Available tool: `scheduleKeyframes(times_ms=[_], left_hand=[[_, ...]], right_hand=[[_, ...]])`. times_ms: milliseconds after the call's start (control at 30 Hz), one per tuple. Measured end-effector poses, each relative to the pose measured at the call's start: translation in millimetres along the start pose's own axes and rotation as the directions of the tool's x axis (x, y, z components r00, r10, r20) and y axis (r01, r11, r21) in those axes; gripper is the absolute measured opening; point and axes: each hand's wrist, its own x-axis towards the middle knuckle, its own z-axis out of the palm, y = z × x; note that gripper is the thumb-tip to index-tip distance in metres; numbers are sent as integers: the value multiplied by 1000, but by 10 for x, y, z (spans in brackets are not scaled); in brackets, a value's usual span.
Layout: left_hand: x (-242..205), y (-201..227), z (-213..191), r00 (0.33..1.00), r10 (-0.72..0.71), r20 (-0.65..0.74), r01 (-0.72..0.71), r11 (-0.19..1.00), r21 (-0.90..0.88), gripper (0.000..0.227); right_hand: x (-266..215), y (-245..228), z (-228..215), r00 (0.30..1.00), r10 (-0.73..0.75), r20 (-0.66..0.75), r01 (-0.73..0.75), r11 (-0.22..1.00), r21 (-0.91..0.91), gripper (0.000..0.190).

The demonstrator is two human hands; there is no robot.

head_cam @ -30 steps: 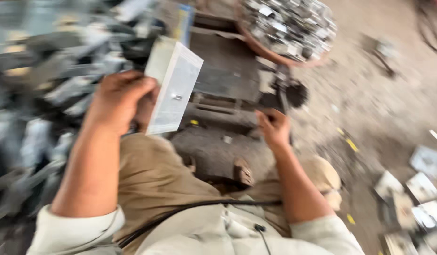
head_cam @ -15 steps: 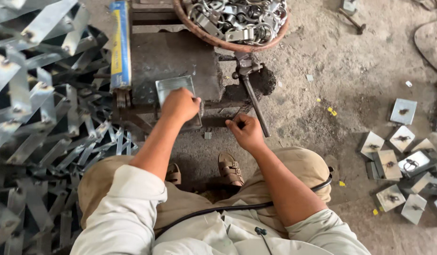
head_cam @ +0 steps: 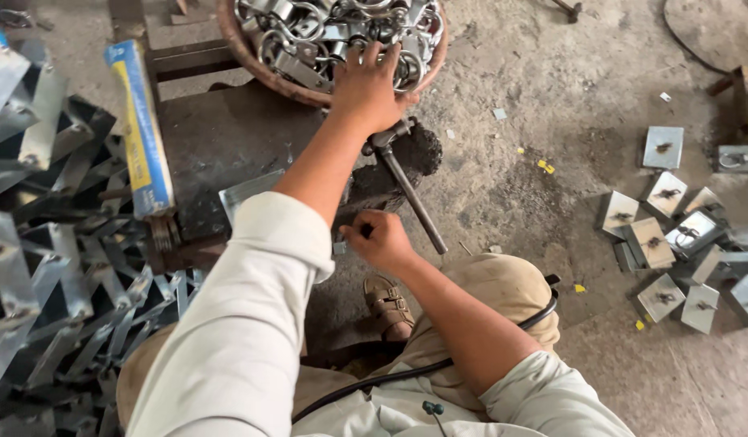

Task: The person sits on the floor and welds small metal plates using a handheld welding torch. They pick up a metal plate, place a small metal ring on it, and weld the ring to the plate. The person repeats this process for multiple plates, placing the finished items on the floor.

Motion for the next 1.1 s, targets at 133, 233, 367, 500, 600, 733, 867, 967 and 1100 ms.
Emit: scheduleKeyframes(times_ms=[133,233,367,500,600,733,867,967,1100], left_hand=[[176,137,184,1000,-8,-8,7,999,-44,83],[115,146,178,990,77,-115,-89,990,-106,53],[-322,71,-67,966,216,-140,-243,945,-220,54],[-1132,-15,-441,882,202,-426,-385,830,-403,34],[-1682,46,-603,973,108,-205,-224,660,-717,14],[-2138,-81,-639,975,-221,-19,94,488,-868,15],[-2258,-483,-557,919,-375,124,205,183,-962,16],[-2236,-895,-635,898,-422,123,285,345,-894,18],[-2170,-1131,-728,869,-464,172,417,497,-761,22]], right_hand=[[72,49,54,999,-45,-17,45,999,14,10],[90,49,-11,999,20,-27,-19,998,64,15],[195,-64,-135,888,-36,-458,130,976,176,81],[208,-35,-354,796,-403,-452,295,910,-293,81],[116,91,-367,799,-565,-206,484,808,-335,45],[-99,183,-199,895,-445,-27,432,881,-195,13],[-137,-87,-163,933,-359,-14,351,918,-187,28],[-5,-130,-285,991,-95,-96,54,930,-363,50],[239,345,-519,946,-169,-276,-46,774,-632,69]])
